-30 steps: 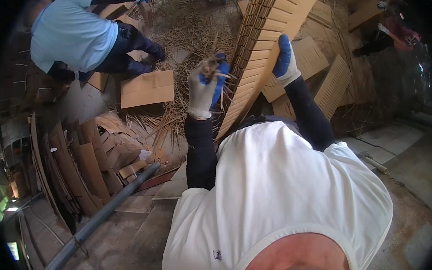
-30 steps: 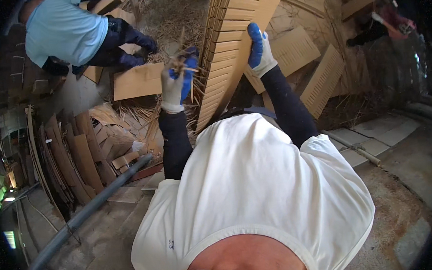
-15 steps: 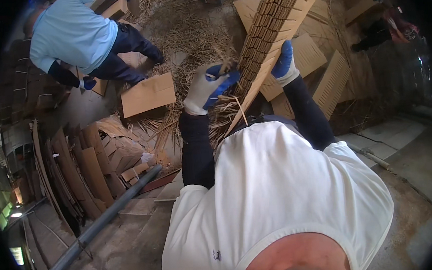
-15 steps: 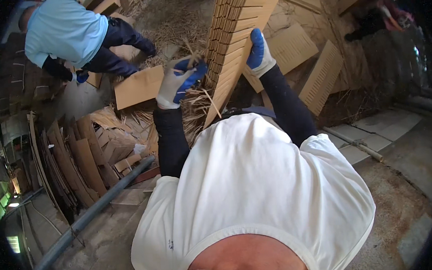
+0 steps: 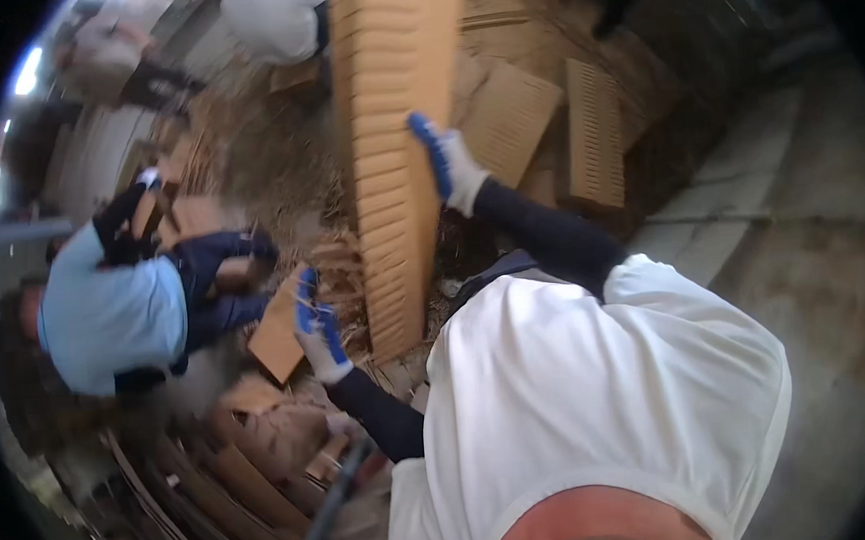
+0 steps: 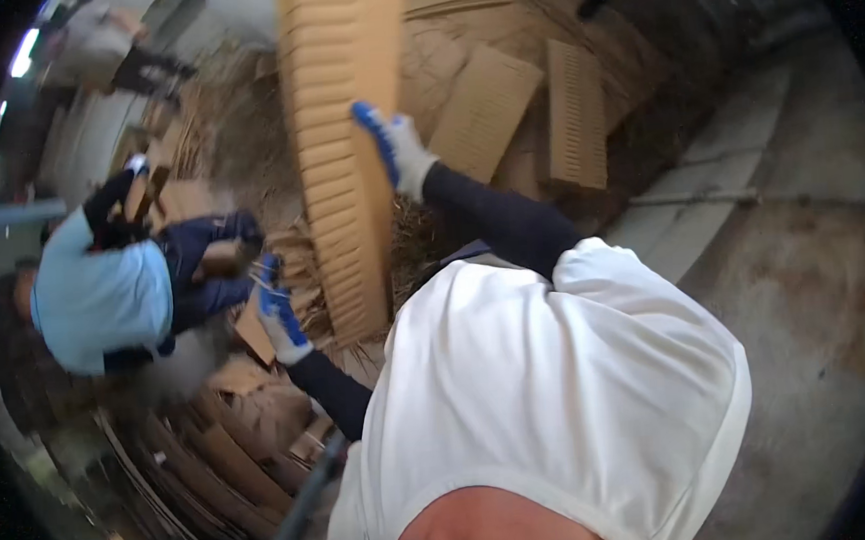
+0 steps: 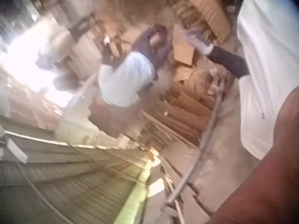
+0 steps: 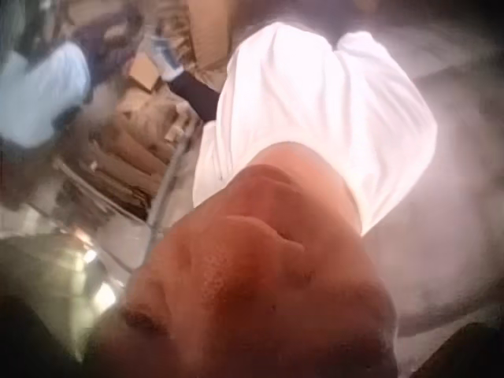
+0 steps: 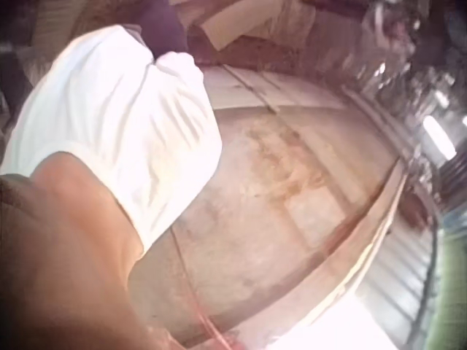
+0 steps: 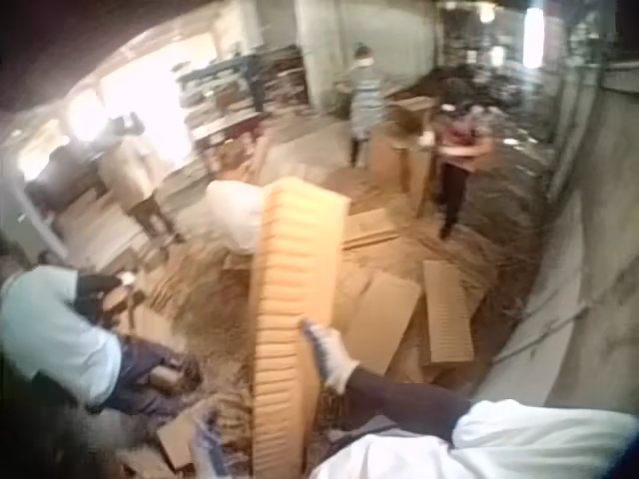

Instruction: Assembling large pre-scored cardboard packaging components by folding and stacking them.

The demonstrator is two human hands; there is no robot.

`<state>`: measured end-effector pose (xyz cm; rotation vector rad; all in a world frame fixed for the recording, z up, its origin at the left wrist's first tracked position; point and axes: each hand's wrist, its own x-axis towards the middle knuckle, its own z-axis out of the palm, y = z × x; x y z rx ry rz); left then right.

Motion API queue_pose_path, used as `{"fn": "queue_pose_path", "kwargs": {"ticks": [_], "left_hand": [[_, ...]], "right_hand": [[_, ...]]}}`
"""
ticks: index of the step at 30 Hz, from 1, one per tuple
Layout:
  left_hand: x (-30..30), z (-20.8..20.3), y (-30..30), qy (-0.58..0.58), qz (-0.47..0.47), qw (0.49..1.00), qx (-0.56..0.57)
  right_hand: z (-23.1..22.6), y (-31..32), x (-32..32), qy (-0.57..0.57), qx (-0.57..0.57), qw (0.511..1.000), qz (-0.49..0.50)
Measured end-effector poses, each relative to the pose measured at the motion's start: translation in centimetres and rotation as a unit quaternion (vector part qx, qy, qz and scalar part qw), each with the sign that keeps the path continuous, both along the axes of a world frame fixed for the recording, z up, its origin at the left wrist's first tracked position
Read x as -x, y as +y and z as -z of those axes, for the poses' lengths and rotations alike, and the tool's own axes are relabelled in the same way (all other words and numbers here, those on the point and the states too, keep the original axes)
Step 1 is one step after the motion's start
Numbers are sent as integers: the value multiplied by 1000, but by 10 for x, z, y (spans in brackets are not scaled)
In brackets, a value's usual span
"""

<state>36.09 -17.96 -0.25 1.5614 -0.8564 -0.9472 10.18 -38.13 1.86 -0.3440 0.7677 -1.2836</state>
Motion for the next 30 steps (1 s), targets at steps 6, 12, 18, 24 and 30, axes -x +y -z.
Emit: {"fn": "queue_pose_path", "kwargs": {"ticks": [6,12,18,24,30], "left_hand": [[87,-54,-25,-272,83,928,-239],[30,27,-2,3,-20,999,-25],[86,-50,-22,30,-111,993,-28],[117,-80,-42,-53,-93,992,59],[114,-83,-61,-96,-99,983,118]], "right_hand": [[-13,24,-14,22,-4,991,-129],[-40,27,-21,-21,37,984,-174],[-43,12,-24,-51,83,975,-198],[-19,23,-12,-9,249,952,-176],[-26,48,-9,157,220,934,-234]]}}
